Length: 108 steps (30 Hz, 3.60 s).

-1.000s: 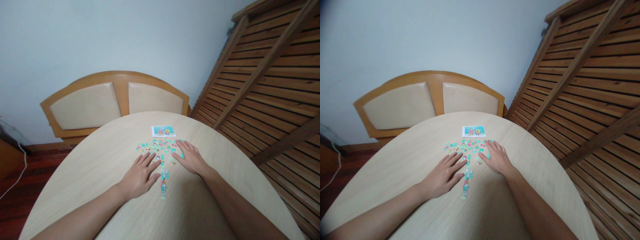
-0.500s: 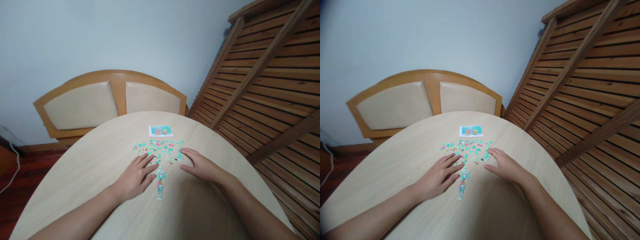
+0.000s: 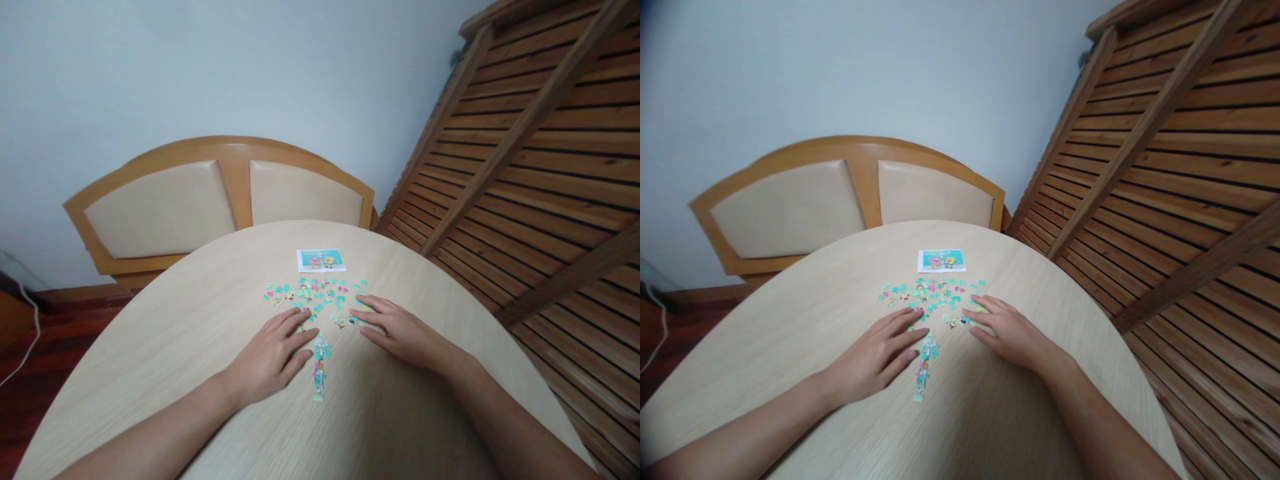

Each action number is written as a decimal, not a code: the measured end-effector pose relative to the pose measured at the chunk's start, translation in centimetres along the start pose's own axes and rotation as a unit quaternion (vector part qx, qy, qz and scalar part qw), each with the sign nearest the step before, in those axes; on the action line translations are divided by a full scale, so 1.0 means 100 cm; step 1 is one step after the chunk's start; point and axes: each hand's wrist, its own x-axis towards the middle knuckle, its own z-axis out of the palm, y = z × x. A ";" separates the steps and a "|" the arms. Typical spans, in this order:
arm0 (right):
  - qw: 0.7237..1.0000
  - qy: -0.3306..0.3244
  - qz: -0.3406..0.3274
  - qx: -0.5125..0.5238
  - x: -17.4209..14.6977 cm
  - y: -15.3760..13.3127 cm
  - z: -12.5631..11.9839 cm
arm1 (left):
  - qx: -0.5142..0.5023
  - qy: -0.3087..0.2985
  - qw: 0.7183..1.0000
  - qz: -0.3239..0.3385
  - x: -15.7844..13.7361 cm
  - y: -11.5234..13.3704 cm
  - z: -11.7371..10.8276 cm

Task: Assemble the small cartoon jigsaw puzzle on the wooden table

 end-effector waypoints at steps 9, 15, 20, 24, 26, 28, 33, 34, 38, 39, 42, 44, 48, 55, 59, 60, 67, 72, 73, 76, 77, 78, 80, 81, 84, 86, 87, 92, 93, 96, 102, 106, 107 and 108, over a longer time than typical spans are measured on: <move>0.999 0.008 0.030 -0.030 0.001 -0.001 0.008 | -0.023 -0.015 0.999 0.022 0.001 0.004 -0.004; 0.999 0.026 -0.030 -0.010 0.003 -0.001 0.002 | -0.058 -0.056 0.993 0.090 0.002 0.012 -0.010; 0.998 0.050 -0.033 -0.002 0.002 0.010 0.006 | -0.057 -0.038 0.995 0.074 0.001 0.012 -0.008; 0.998 0.062 -0.028 -0.008 0.002 0.011 0.007 | -0.038 -0.005 0.999 0.031 0.002 0.013 -0.007; 0.997 0.070 -0.026 -0.013 0.003 0.011 0.006 | -0.034 0.011 0.999 -0.004 0.003 0.013 -0.007; 0.997 0.075 -0.029 -0.016 0.004 0.009 0.005 | -0.030 0.021 0.999 -0.034 0.003 0.012 -0.006; 0.996 0.083 -0.043 0.002 0.009 0.003 0.006 | -0.026 0.039 0.998 -0.053 0.004 0.009 -0.006; 0.995 0.084 -0.047 0.008 0.010 0.001 0.006 | -0.024 0.047 0.997 -0.058 0.004 0.008 -0.006; 0.995 0.081 -0.056 0.019 0.012 -0.003 0.009 | -0.009 0.068 0.996 -0.063 0.005 0.002 -0.003; 0.995 0.079 -0.056 0.019 0.012 -0.003 0.008 | -0.003 0.061 0.996 -0.061 0.005 0.000 -0.002; 0.996 0.077 -0.049 0.025 0.012 -0.003 0.007 | 0.016 0.020 0.997 -0.079 0.004 -0.003 0.003; 0.996 0.080 -0.040 0.030 0.012 -0.003 0.006 | 0.030 0.007 0.994 -0.106 0.004 -0.003 0.005; 0.996 0.087 -0.026 0.027 0.011 -0.001 0.006 | 0.061 0.021 0.987 -0.146 0.004 -0.002 0.006; 0.995 0.093 -0.024 0.026 0.011 -0.003 0.006 | 0.072 0.027 0.985 -0.152 0.003 -0.003 0.007; 0.995 0.091 -0.039 0.022 0.012 -0.003 0.009 | 0.075 0.013 0.986 -0.145 0.004 -0.010 0.005; 0.994 0.093 -0.046 0.020 0.012 -0.002 0.010 | 0.076 0.010 0.987 -0.144 0.004 -0.013 0.004; 0.992 0.103 -0.071 0.011 0.013 0.000 0.012 | 0.042 -0.009 0.996 -0.079 0.010 -0.033 0.002; 0.992 0.105 -0.066 0.021 0.013 -0.002 0.013 | 0.017 -0.039 0.997 -0.069 0.016 -0.034 0.005; 0.992 0.106 -0.066 0.024 0.013 -0.002 0.013 | 0.015 -0.039 0.997 -0.066 0.016 -0.034 0.006; 0.991 0.112 -0.067 0.028 0.014 -0.002 0.014 | 0.007 -0.024 0.998 -0.053 0.015 -0.034 0.006; 0.991 0.113 -0.067 0.029 0.014 -0.002 0.015 | 0.005 -0.017 0.999 -0.049 0.015 -0.035 0.006; 0.991 0.114 -0.067 0.029 0.014 -0.002 0.015 | 0.004 -0.011 0.999 -0.046 0.014 -0.035 0.006; 0.991 0.114 -0.064 0.026 0.013 -0.003 0.015 | 0.007 -0.002 0.999 -0.045 0.014 -0.036 0.007; 0.991 0.113 -0.062 0.025 0.013 -0.003 0.015 | 0.009 0.000 0.999 -0.045 0.013 -0.036 0.007; 0.992 0.108 -0.058 0.023 0.013 -0.004 0.015 | 0.013 0.008 0.999 -0.040 0.013 -0.037 0.010; 0.993 0.104 -0.057 0.023 0.013 -0.003 0.014 | 0.012 0.028 0.999 -0.038 0.013 -0.037 0.012; 0.993 0.103 -0.058 0.024 0.013 -0.003 0.014 | 0.011 0.044 0.998 -0.040 0.013 -0.037 0.012; 0.993 0.099 -0.059 0.027 0.012 -0.003 0.013 | -0.004 0.114 0.990 -0.078 0.011 -0.034 0.009; 0.993 0.099 -0.059 0.027 0.012 -0.003 0.013 | -0.010 0.121 0.989 -0.089 0.011 -0.033 0.008; 0.993 0.100 -0.060 0.026 0.012 -0.002 0.013 | -0.023 0.127 0.986 -0.108 0.011 -0.034 0.007; 0.993 0.097 -0.057 0.024 0.012 -0.003 0.013 | -0.007 0.108 0.990 -0.094 0.012 -0.033 0.007; 0.993 0.102 -0.059 0.025 0.012 -0.002 0.013 | -0.019 0.086 0.994 -0.071 0.012 -0.031 0.005; 0.993 0.103 -0.061 0.026 0.012 -0.002 0.013 | -0.025 0.079 0.995 -0.061 0.012 -0.030 0.004; 0.992 0.103 -0.061 0.026 0.012 -0.002 0.013 | -0.032 0.072 0.996 -0.051 0.012 -0.029 0.003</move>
